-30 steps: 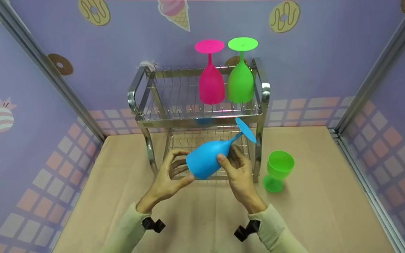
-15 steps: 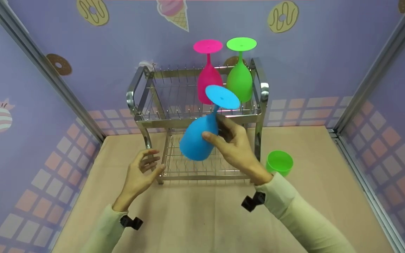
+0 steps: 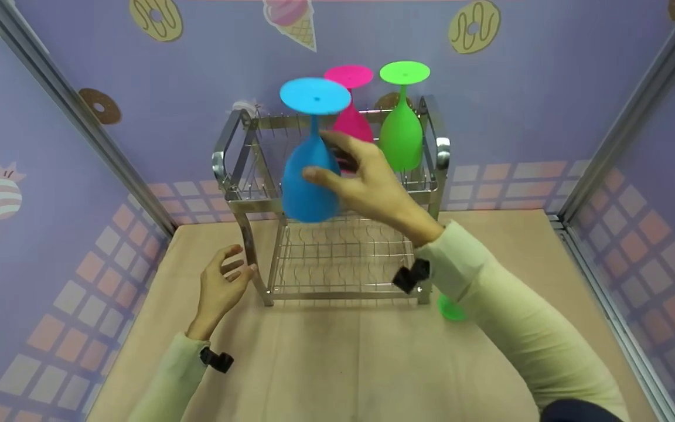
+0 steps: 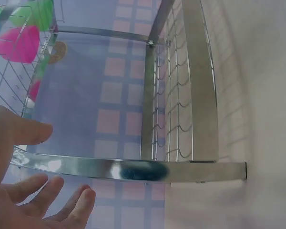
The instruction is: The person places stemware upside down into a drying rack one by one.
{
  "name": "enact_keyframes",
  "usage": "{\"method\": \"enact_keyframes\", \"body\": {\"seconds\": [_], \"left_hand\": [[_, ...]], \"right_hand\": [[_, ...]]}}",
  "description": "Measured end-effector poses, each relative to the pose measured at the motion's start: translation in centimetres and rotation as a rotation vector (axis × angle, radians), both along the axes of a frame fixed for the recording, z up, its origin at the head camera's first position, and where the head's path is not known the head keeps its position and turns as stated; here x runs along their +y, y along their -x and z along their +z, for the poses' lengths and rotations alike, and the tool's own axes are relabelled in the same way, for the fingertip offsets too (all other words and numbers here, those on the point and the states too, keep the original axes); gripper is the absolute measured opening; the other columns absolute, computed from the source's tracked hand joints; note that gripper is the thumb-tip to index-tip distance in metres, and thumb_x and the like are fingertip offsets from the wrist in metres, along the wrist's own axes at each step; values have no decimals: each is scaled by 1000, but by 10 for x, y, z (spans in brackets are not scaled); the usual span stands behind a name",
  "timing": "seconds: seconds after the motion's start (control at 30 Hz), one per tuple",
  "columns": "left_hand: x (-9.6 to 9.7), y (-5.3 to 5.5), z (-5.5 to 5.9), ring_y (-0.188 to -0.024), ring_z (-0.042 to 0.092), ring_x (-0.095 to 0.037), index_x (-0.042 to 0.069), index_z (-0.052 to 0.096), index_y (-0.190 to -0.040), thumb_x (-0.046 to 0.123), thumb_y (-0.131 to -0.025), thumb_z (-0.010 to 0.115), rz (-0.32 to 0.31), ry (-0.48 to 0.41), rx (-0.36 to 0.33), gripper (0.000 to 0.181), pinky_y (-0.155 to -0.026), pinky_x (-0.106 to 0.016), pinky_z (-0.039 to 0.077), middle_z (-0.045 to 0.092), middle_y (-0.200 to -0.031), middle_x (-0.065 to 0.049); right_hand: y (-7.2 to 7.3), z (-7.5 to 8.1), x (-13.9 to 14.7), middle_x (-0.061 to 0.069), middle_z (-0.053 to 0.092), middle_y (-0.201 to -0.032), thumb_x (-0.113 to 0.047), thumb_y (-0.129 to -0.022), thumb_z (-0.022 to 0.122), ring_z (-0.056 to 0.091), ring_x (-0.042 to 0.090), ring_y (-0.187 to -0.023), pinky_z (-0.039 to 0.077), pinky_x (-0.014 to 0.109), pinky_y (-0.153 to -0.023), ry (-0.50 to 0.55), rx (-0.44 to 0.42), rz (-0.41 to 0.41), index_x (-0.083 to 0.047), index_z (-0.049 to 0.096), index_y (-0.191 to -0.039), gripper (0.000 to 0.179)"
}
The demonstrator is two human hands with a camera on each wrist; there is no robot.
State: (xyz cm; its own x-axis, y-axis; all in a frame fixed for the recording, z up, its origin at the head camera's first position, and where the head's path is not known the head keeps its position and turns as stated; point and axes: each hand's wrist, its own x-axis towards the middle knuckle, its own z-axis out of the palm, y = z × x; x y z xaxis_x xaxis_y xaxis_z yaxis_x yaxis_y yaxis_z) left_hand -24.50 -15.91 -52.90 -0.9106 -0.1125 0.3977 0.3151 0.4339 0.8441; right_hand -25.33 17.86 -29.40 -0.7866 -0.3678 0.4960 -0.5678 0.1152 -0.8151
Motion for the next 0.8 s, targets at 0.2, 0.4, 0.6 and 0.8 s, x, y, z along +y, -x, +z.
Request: {"method": "enact_keyframes", "body": {"seconds": [0.2, 0.4, 0.6, 0.8], "left_hand": [[-1, 11, -5, -110, 74, -50, -5, 64, -137, 0, -92, 79, -4, -37, -34, 48, -94, -56, 64, 68, -137, -29], [-1, 22, -7, -97, 79, -44, -3, 72, -125, -5, -90, 80, 31, -96, -25, 35, -82, -41, 68, 74, -123, -25], [-2, 29, -9, -89, 80, -41, -4, 74, -116, -4, -91, 80, 56, -48, -2, 26, -77, -38, 69, 77, -113, -23], [-3, 31, -10, -87, 81, -38, -2, 74, -114, -2, -90, 82, 66, -45, -13, 25, -76, -39, 69, 78, -108, -21]], "right_hand": [[20, 24, -11, 13, 65, -147, -11, -103, 71, 65, 30, -135, 53, 48, -117, -47, -15, 0, -3, 53, -155, 55], [39, 41, -24, 19, 61, -150, -17, -103, 73, 61, 37, -139, 49, 53, -119, -81, -15, -7, -2, 53, -154, 57], [57, 43, -32, 15, 60, -152, -22, -103, 74, 60, 35, -140, 49, 53, -120, -161, 5, -72, -5, 52, -155, 59], [75, 38, -39, 16, 60, -151, -23, -104, 71, 60, 34, -141, 49, 52, -120, -177, 6, -121, -3, 50, -154, 58]]}}
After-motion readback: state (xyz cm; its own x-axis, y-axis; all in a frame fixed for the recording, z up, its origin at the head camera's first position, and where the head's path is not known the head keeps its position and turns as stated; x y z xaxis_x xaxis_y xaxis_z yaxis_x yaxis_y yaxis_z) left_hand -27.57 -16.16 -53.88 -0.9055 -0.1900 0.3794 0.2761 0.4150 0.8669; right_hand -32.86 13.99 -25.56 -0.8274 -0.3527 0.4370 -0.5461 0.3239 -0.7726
